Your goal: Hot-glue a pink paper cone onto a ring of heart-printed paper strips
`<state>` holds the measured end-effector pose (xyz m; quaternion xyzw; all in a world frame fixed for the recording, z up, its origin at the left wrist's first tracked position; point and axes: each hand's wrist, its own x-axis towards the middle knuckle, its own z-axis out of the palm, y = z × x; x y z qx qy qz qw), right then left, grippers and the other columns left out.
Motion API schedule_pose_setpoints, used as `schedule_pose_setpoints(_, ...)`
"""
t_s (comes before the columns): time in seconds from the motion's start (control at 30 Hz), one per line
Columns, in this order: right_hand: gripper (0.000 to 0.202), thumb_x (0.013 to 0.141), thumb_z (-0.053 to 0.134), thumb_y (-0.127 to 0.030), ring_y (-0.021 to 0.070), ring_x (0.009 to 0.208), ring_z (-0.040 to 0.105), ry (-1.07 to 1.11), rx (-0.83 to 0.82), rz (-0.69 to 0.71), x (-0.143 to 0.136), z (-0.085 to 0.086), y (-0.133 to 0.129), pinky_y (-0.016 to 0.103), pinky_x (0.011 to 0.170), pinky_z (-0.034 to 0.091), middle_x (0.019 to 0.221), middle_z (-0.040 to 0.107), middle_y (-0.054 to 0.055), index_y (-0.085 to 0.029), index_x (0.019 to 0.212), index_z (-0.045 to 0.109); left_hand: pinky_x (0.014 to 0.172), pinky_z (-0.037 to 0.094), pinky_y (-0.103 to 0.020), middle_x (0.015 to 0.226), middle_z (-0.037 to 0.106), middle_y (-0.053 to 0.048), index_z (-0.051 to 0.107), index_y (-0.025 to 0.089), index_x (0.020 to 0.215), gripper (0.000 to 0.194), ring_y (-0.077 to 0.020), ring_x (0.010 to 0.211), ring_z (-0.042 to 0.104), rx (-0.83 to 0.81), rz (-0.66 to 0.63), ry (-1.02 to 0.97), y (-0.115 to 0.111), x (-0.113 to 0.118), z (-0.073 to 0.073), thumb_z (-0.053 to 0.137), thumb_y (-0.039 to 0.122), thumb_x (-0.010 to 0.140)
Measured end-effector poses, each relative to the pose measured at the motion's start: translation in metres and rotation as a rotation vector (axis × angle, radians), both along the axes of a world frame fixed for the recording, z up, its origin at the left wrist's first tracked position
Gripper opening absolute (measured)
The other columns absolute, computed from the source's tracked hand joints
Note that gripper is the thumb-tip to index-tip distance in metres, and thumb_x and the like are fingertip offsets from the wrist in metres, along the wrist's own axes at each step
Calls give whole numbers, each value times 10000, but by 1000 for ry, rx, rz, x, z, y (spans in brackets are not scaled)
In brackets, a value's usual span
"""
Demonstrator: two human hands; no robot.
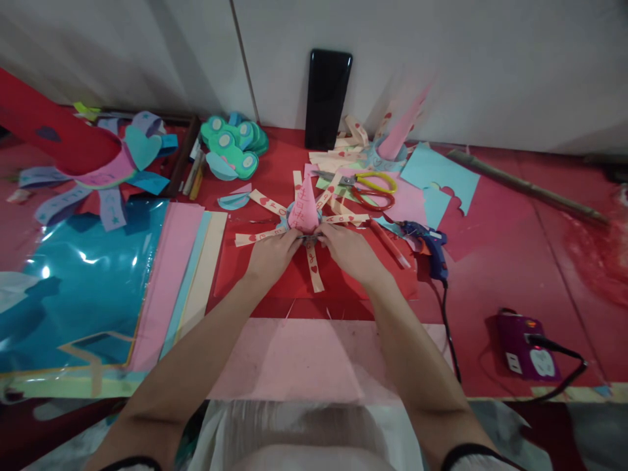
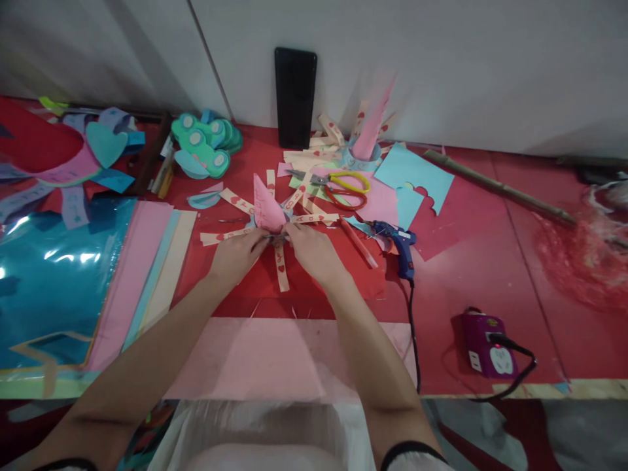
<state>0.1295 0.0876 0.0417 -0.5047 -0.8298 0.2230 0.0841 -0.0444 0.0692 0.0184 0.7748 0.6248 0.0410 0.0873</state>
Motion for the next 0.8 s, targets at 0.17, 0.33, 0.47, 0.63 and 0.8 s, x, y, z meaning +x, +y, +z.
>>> schedule_pose_setpoints(0.17, 164, 902, 382, -166, 134, 818, 549, -8, -2, 0, 0, 0, 0, 212, 579, 273, 932, 613, 38, -192, 975, 527, 585, 388, -242, 882, 667, -49, 593, 207, 1006, 295, -176, 768, 626, -9, 6, -18, 0, 0, 1, 346, 345, 921)
schedule_pose_setpoints(0.33, 164, 903, 381, -175, 131, 816, 553, -17, 11, 10, 0, 0, -1, 215, 570, 271, 929, 608, 35, -192, 978, 526, 580, 382, -239, 887, 669, -47, 595, 208, 1006, 292, -172, 773, 625, -22, 13, -20, 0, 1, 4, 352, 346, 920)
schedule_pose_setpoints(0.47, 167, 903, 380, -170, 130, 810, 558, -28, 14, 6, 0, 0, -1, 217, 564, 269, 927, 607, 31, -197, 978, 527, 587, 379, -245, 874, 666, -43, 595, 206, 997, 295, -176, 775, 625, -16, 5, -14, 0, 1, 3, 348, 348, 922)
schedule_pose_setpoints(0.63, 177, 904, 377, -170, 141, 836, 554, -31, 7, 6, 0, -1, 0, 216, 589, 288, 925, 607, 43, -197, 987, 531, 595, 370, -239, 860, 663, -43, 594, 198, 983, 299, -168, 769, 618, -8, 1, -8, 0, 0, 1, 348, 357, 922)
schedule_pose_setpoints(0.8, 177, 906, 374, -177, 133, 808, 553, -29, 14, 6, 0, -3, 0, 220, 576, 284, 923, 605, 39, -198, 985, 530, 588, 367, -242, 874, 660, -39, 591, 197, 972, 278, -170, 776, 620, -31, 11, -8, 1, 1, 3, 359, 342, 920)
